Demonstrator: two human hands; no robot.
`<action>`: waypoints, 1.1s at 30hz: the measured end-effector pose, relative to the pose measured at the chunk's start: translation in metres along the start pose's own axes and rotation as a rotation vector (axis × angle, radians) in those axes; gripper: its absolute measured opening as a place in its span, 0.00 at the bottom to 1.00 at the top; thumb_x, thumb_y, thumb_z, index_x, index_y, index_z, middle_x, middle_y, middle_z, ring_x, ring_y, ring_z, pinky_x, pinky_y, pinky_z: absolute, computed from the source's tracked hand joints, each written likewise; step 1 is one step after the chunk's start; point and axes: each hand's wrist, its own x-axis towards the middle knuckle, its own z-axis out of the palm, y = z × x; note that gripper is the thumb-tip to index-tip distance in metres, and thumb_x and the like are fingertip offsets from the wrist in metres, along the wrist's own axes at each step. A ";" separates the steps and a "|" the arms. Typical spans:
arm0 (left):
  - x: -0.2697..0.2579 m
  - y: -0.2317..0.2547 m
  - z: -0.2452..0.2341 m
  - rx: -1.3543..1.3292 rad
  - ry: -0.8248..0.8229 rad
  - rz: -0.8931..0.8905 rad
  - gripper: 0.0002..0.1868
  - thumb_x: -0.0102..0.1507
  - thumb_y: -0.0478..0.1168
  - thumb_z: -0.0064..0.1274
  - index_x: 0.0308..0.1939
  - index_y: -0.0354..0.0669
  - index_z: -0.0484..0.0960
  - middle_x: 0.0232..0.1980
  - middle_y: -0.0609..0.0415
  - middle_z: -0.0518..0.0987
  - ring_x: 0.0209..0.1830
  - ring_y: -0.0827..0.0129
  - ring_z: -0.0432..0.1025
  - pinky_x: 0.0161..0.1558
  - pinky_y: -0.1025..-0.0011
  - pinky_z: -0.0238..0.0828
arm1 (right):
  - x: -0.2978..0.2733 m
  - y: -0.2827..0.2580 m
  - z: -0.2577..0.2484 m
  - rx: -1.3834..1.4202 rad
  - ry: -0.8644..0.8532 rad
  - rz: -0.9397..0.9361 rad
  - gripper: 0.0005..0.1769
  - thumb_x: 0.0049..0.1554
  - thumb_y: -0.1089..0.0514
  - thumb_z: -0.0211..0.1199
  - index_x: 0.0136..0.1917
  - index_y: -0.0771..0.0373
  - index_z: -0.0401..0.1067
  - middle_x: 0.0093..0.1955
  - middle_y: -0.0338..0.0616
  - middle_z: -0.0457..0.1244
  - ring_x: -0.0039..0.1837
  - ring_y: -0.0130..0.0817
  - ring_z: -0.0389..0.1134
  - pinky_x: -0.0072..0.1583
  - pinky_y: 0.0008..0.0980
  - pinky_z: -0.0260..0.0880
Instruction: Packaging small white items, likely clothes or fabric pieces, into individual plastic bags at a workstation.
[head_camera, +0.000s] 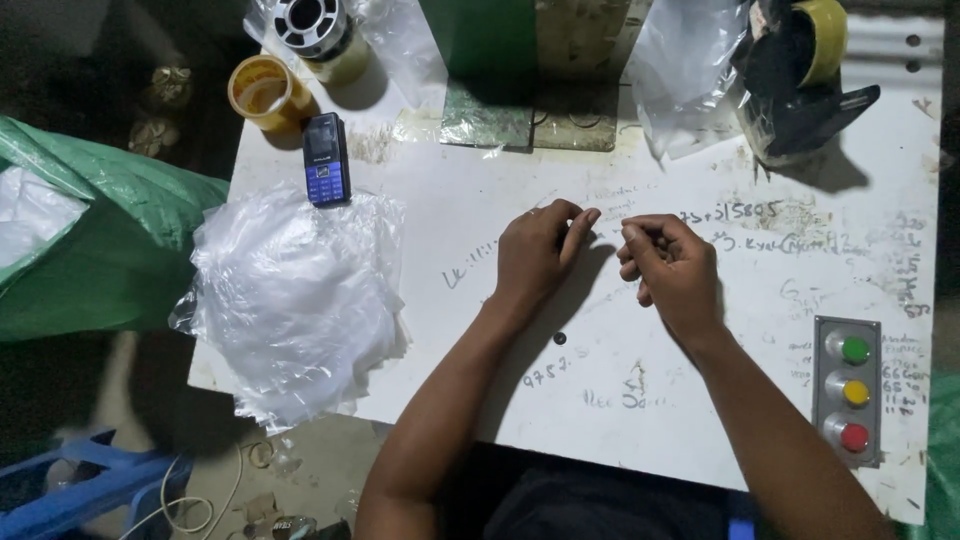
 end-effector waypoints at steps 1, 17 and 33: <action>-0.001 -0.001 0.000 -0.001 -0.001 -0.001 0.21 0.71 0.58 0.44 0.40 0.47 0.80 0.23 0.47 0.77 0.29 0.49 0.78 0.39 0.54 0.75 | -0.001 0.000 0.001 -0.001 0.000 0.002 0.10 0.68 0.61 0.60 0.56 0.72 0.73 0.37 0.54 0.67 0.33 0.31 0.69 0.25 0.23 0.68; 0.000 0.000 -0.001 -0.004 0.033 0.014 0.21 0.72 0.57 0.45 0.39 0.46 0.81 0.20 0.49 0.77 0.25 0.53 0.77 0.35 0.60 0.75 | 0.000 0.000 0.001 0.042 0.024 -0.006 0.10 0.65 0.61 0.61 0.55 0.71 0.74 0.36 0.54 0.68 0.32 0.32 0.70 0.23 0.21 0.67; 0.066 0.018 -0.078 -1.009 0.545 -0.749 0.36 0.65 0.59 0.53 0.64 0.31 0.69 0.59 0.45 0.79 0.50 0.66 0.74 0.46 0.73 0.79 | 0.019 -0.011 -0.011 0.417 0.311 0.019 0.29 0.64 0.60 0.59 0.73 0.76 0.57 0.71 0.57 0.58 0.69 0.42 0.65 0.64 0.34 0.74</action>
